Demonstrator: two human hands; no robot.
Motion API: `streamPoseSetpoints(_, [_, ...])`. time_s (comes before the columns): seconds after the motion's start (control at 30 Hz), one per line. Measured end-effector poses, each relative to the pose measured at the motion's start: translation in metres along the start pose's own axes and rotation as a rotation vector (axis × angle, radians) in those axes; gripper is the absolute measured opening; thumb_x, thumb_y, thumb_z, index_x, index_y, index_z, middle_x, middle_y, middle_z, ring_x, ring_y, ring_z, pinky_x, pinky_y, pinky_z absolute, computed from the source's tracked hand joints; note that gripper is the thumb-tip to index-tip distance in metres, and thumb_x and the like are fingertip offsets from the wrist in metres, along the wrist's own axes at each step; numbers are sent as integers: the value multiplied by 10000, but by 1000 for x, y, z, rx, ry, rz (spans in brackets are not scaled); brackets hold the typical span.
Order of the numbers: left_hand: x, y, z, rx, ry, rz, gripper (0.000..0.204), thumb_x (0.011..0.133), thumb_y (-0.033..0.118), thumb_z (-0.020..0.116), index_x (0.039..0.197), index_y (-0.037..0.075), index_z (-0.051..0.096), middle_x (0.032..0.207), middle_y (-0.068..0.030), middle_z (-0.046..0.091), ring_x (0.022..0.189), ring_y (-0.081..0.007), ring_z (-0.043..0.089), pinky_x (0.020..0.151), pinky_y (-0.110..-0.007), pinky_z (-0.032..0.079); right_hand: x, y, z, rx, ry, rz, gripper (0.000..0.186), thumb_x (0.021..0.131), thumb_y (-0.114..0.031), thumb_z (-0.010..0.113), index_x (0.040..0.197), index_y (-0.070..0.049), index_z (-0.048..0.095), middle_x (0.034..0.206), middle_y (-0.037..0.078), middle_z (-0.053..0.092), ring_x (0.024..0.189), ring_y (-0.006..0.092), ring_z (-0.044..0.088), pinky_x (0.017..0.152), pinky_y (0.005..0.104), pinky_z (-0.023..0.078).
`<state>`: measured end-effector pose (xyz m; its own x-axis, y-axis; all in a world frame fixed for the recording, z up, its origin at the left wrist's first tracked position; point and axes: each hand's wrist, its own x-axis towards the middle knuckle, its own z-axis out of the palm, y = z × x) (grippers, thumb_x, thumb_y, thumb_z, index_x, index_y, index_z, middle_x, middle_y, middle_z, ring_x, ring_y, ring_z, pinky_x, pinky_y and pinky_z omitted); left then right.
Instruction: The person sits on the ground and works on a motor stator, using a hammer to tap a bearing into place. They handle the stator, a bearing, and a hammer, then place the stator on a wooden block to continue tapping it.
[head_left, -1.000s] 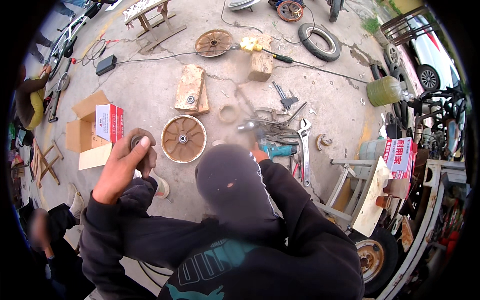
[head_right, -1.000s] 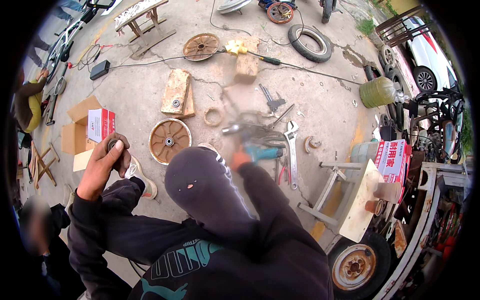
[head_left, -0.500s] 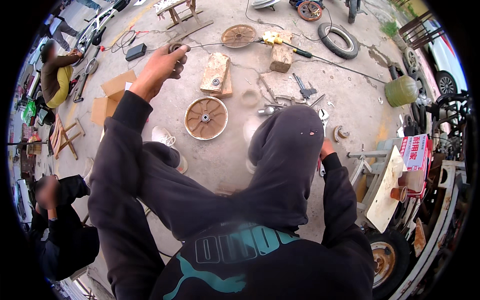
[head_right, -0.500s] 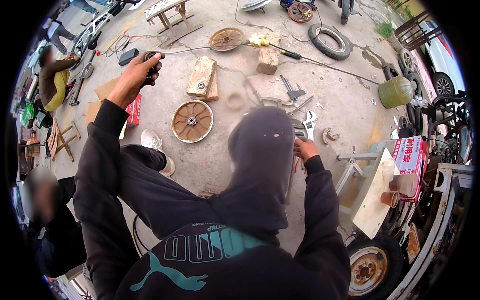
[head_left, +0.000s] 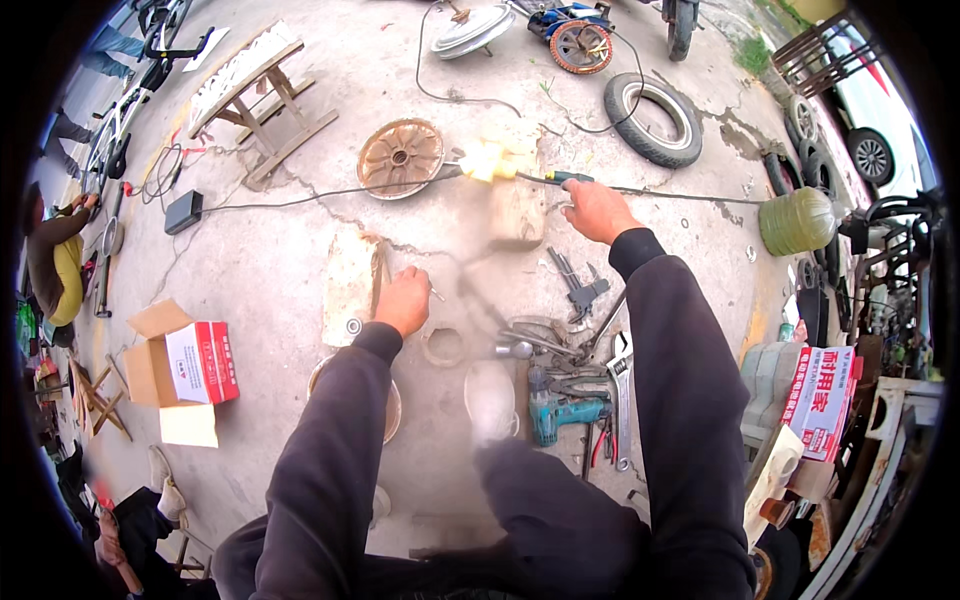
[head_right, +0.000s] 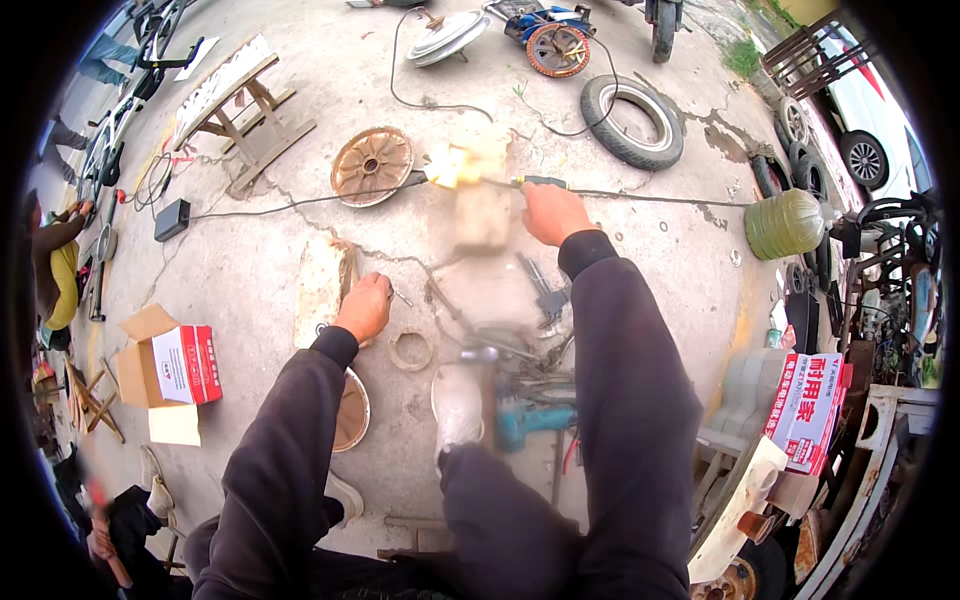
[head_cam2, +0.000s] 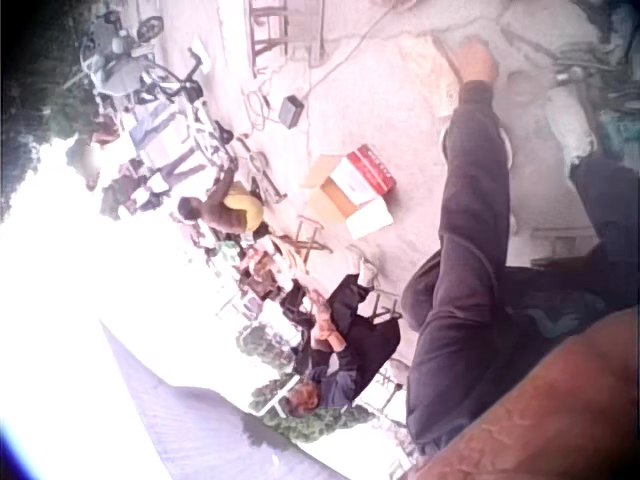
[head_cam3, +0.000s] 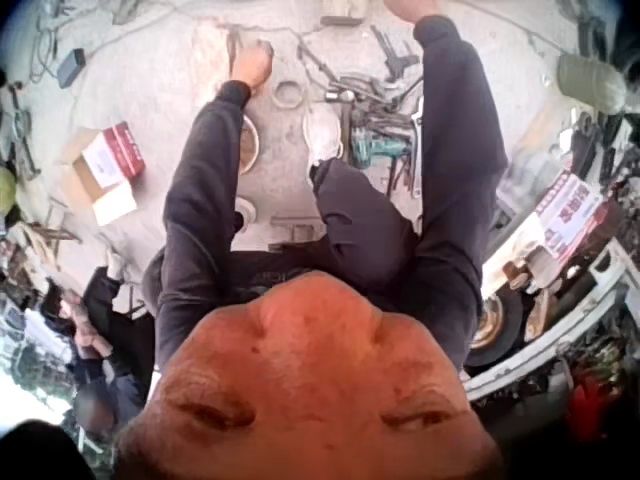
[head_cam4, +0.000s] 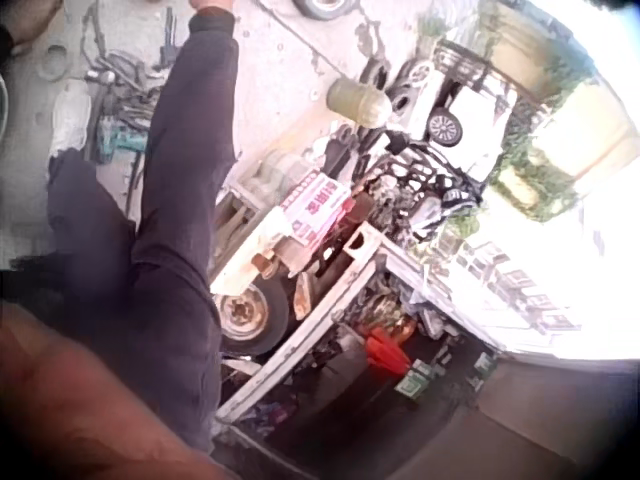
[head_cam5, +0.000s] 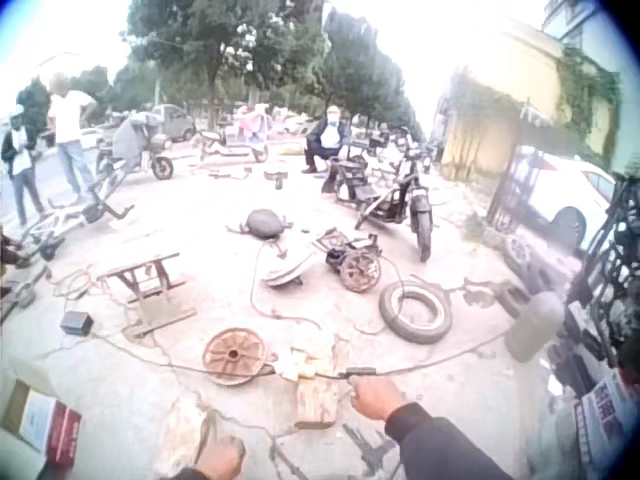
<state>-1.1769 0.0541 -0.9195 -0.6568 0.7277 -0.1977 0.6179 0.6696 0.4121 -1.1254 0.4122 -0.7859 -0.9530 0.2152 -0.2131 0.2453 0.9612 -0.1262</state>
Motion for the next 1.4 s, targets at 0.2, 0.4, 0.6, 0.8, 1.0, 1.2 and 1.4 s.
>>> streamPoseSetpoints(0.2, [126, -6, 54, -178, 115, 121, 213, 909, 46, 502, 1108, -2, 561, 1387, -180, 527, 1257, -377, 521, 1014, -434, 466, 71, 47, 44, 237, 442, 238, 559, 921, -218, 637, 1356, 73, 442, 1273, 269, 562, 1189, 422, 538, 965, 482, 463])
streamPoseSetpoints(0.4, [205, -19, 71, -199, 261, 244, 207, 894, 85, 569, 1075, -12, 549, 1404, -192, 500, 1286, -390, 481, 1079, -459, 405, 204, 108, 18, -165, 497, 195, 588, 923, -224, 633, 1383, 70, 415, 1433, 263, 454, 1334, 403, 439, 1074, 455, 399])
streamPoseSetpoints(0.6, [220, -25, 75, -201, 260, 249, 256, 816, 90, 601, 1063, 24, 604, 1124, -151, 626, 1043, -346, 599, 976, -444, 461, 360, 182, -65, -637, 737, 128, 480, 923, -229, 597, 1310, 42, 510, 1412, 219, 508, 1349, 365, 450, 1097, 465, 370])
streamPoseSetpoints(0.8, [216, -32, 74, -194, 109, 243, 208, 768, 136, 678, 940, 37, 615, 863, -121, 602, 810, -318, 597, 770, -432, 467, 491, 193, -63, -800, 481, 28, 296, 933, -213, 498, 1112, -22, 634, 1181, 153, 689, 1149, 306, 631, 952, 471, 454])
streamPoseSetpoints(1.0, [211, -37, 78, -167, 107, 262, 189, 746, 185, 700, 889, 74, 643, 824, -88, 625, 761, -290, 622, 747, -425, 486, 521, 217, -18, -711, 183, 189, 270, 940, -191, 483, 951, -83, 731, 968, 127, 750, 913, 328, 728, 810, 459, 542])
streamPoseSetpoints(1.2, [216, -36, 71, -215, 13, 228, 245, 859, 150, 556, 1082, 160, 657, 696, -68, 631, 702, -308, 634, 912, -457, 483, 509, 268, -10, -691, 135, 458, 298, 967, -233, 499, 1003, -116, 770, 1028, 115, 750, 982, 285, 727, 772, 428, 572])
streamPoseSetpoints(1.4, [208, -40, 94, -174, -1, 199, 211, 850, 176, 570, 1034, 140, 667, 728, -82, 627, 719, -322, 631, 886, -478, 485, 481, 277, -9, -430, 83, 527, 298, 920, -229, 524, 1036, -55, 736, 1086, 169, 724, 1017, 346, 702, 839, 441, 565])
